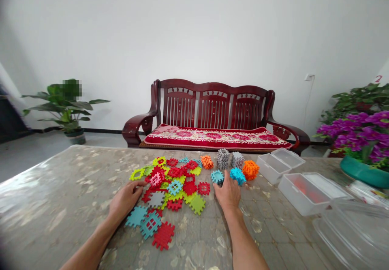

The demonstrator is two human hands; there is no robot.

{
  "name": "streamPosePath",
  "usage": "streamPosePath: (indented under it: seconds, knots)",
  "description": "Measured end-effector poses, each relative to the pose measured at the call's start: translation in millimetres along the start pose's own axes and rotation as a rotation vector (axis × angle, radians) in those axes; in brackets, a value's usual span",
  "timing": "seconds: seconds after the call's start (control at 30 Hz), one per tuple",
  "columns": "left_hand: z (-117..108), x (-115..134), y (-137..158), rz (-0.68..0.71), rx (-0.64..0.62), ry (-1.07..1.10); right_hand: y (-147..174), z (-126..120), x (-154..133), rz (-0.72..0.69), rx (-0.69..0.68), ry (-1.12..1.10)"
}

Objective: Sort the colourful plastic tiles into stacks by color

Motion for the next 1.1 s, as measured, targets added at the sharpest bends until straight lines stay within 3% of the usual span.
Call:
streamPosePath:
  seconds: [0.37,0.47,0.57,0.63,0.77,0.9,1.1]
  knots:
    - [-1,5,3,-0.023,-0.029,-0.004,0,2,-7,-0.040,0.053,0.023]
    - [-3,7,5,-0.033,-0.035,0.001,10,-6,-12,-0.089,0.169,-0.004]
    - [-4,8,6,-0.042,-0.038,0.005,26,-15,-29,-0.224,0.302,-0.115]
    - [-4,9,6,-0.037,-0.036,0.011,38,-14,-53,-0.385,0.265,-0.217]
    - [-5,10,7,-0.033,-0.024,0.018,62,-1,-109,-0.614,0.020,-0.313]
    - [-5,10,8,-0.043,-0.020,0.028,72,6,-137,-0.602,-0.062,-0.285]
    - [-5,9,9,-0.038,-0.005,0.047,68,13,-141,-0.567,-0.065,-0.195]
Point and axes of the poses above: each hand's wrist, its own y-axis away from the middle knuckle, its own z-axis out of the palm, x = y × z, the point moved 6 cm from there along -y, towards the middle knuckle, and after that the axes turned 13 degrees about -x, right-handed, at the moved point
